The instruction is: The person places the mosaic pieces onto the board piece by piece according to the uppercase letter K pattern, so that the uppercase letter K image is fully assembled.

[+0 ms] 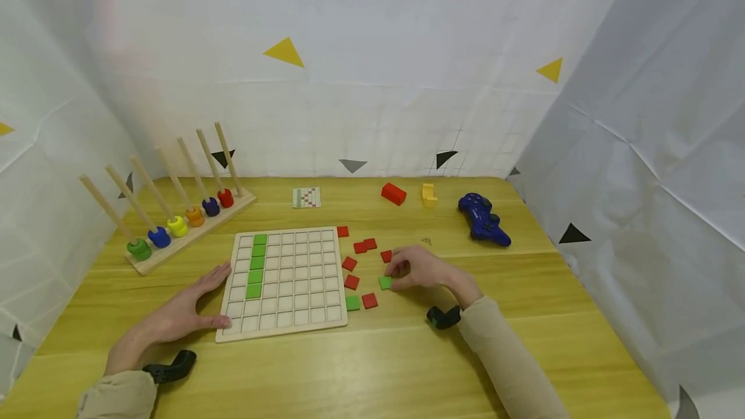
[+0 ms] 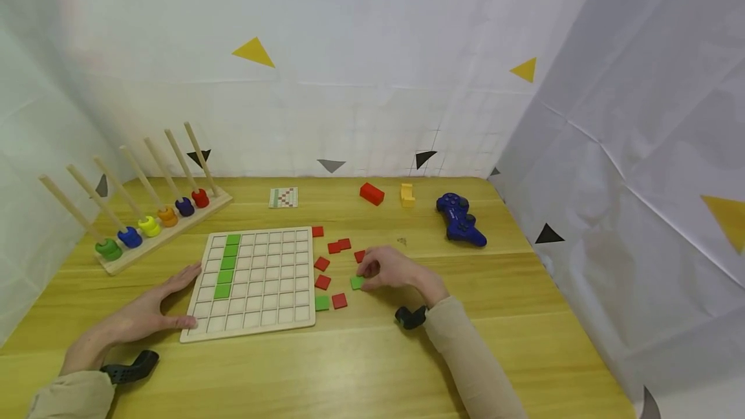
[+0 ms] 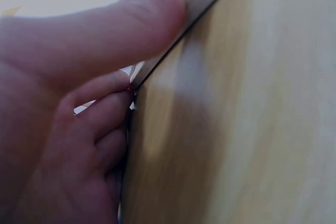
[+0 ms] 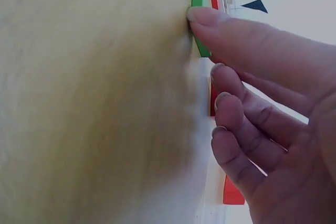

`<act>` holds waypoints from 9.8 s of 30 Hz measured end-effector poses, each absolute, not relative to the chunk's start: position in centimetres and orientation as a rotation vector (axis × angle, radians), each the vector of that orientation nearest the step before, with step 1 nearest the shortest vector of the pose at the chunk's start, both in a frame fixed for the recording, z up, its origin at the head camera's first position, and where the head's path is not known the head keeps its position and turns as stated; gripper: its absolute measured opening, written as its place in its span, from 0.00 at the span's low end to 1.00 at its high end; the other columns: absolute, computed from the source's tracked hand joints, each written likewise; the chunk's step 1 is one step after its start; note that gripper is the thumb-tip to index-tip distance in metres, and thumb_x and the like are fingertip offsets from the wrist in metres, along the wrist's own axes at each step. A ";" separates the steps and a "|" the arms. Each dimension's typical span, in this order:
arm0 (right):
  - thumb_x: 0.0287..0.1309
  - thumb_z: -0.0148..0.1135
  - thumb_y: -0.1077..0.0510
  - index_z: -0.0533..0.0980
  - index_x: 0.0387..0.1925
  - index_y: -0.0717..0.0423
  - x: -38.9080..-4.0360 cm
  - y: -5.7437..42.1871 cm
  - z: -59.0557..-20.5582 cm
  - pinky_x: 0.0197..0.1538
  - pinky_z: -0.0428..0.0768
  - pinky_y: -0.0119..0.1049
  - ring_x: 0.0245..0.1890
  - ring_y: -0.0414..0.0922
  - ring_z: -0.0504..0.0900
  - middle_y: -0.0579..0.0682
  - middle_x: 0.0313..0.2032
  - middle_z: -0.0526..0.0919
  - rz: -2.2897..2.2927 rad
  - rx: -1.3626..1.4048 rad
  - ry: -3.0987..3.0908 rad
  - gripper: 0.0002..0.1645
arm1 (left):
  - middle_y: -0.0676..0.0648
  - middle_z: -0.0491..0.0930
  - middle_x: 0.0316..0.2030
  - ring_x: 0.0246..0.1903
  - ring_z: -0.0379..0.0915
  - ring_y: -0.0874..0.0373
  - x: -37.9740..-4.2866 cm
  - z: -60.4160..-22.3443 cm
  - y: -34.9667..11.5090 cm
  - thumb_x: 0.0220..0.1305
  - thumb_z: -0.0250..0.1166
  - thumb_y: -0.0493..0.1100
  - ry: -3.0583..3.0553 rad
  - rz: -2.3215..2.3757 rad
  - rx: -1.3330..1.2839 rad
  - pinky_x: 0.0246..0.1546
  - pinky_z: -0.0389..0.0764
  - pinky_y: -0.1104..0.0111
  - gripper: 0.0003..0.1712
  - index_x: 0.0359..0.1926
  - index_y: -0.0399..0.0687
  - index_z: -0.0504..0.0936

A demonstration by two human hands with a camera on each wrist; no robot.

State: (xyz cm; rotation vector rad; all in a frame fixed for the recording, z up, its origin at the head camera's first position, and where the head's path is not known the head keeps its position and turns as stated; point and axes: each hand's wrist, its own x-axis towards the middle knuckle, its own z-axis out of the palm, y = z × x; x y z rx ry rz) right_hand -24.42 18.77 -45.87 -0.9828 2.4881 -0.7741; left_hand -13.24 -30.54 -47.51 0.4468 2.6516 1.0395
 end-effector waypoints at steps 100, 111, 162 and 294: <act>0.61 0.70 0.47 0.84 0.44 0.50 -20.0 -4.7 -43.9 0.41 0.71 0.15 0.37 0.28 0.75 0.38 0.38 0.79 -0.544 -1.331 2.458 0.14 | 0.33 0.42 0.78 0.74 0.37 0.25 -13.1 -47.5 -30.6 0.56 0.73 0.59 2.648 1.067 0.453 0.63 0.47 0.27 0.60 0.80 0.48 0.48; 0.61 0.70 0.45 0.83 0.40 0.46 -19.7 -5.3 -45.1 0.39 0.69 0.16 0.35 0.28 0.73 0.35 0.37 0.77 -0.451 -1.368 2.471 0.12 | 0.34 0.42 0.78 0.74 0.37 0.25 -13.2 -47.5 -30.6 0.55 0.73 0.60 2.648 1.054 0.452 0.64 0.47 0.27 0.61 0.80 0.48 0.48; 0.63 0.67 0.52 0.79 0.29 0.42 -19.1 -5.8 -46.4 0.32 0.68 0.16 0.27 0.26 0.71 0.31 0.27 0.76 -0.631 -1.371 2.494 0.07 | 0.34 0.43 0.78 0.74 0.37 0.26 -13.1 -47.5 -30.5 0.58 0.71 0.60 2.654 1.059 0.452 0.64 0.46 0.28 0.58 0.80 0.49 0.50; 0.55 0.75 0.50 0.85 0.35 0.49 -23.8 13.3 -46.0 0.38 0.79 0.27 0.31 0.32 0.78 0.41 0.34 0.80 -0.711 -1.180 2.507 0.10 | 0.32 0.44 0.78 0.73 0.38 0.25 -13.2 -47.4 -30.3 0.54 0.74 0.61 2.683 1.003 0.460 0.65 0.47 0.28 0.62 0.79 0.45 0.50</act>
